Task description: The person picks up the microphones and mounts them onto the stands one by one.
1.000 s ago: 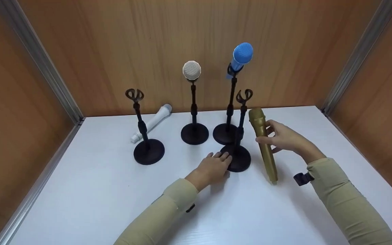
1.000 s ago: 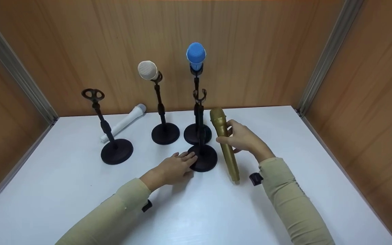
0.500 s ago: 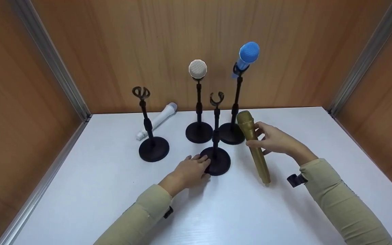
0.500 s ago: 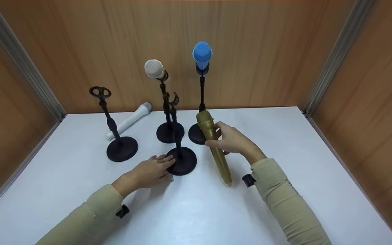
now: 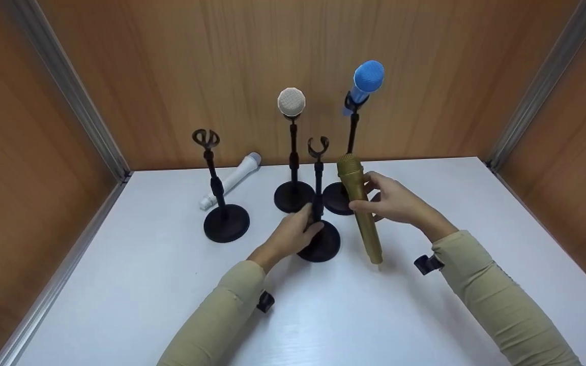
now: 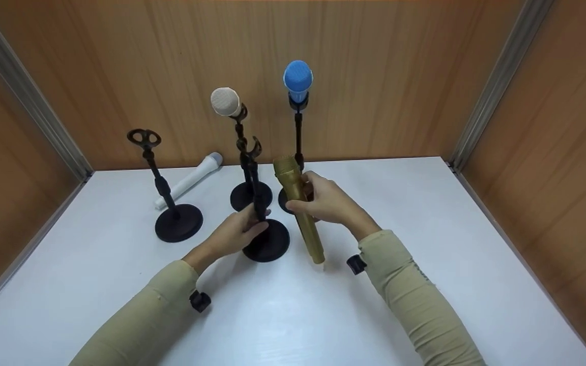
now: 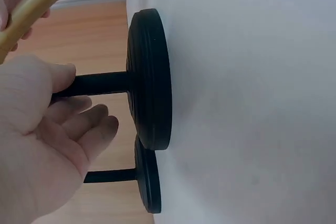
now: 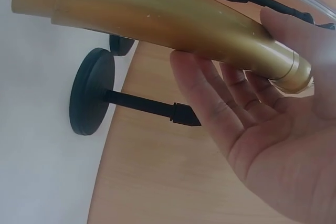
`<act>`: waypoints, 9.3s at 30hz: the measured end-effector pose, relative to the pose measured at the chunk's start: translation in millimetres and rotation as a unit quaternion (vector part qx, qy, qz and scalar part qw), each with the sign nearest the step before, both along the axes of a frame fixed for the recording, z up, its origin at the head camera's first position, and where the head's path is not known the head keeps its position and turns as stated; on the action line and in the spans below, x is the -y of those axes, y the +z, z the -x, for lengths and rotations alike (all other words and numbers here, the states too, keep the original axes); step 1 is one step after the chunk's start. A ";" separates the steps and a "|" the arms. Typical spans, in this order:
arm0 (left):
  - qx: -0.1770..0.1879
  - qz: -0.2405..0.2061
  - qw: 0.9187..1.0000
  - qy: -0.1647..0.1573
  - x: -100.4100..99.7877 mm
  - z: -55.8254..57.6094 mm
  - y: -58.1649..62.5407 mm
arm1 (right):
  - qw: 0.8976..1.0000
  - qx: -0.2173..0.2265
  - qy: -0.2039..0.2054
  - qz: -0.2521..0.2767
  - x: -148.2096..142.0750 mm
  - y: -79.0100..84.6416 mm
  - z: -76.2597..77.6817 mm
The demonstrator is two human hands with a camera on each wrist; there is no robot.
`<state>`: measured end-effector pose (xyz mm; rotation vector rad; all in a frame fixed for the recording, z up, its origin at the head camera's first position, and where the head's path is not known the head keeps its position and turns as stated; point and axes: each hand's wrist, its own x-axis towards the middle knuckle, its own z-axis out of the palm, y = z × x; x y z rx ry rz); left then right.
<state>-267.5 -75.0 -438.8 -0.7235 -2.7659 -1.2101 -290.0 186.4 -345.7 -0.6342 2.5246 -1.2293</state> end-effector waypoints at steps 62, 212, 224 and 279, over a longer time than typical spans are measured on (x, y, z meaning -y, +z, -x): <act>-0.082 -0.154 0.985 -0.019 5.0 3.7 42.9 | 0.876 -0.406 0.139 0.220 42.7 84.7 -62.4; -0.042 -0.124 0.990 -0.061 8.9 2.7 60.6 | 0.877 -0.408 0.043 0.250 96.2 48.1 10.8; -0.032 -0.128 0.989 -0.063 11.0 2.4 61.0 | 0.882 -0.424 0.057 0.198 88.3 48.4 5.0; -0.039 -0.225 0.969 -0.093 14.1 7.3 51.5 | 0.934 -0.066 0.141 -0.320 76.3 -65.1 -6.1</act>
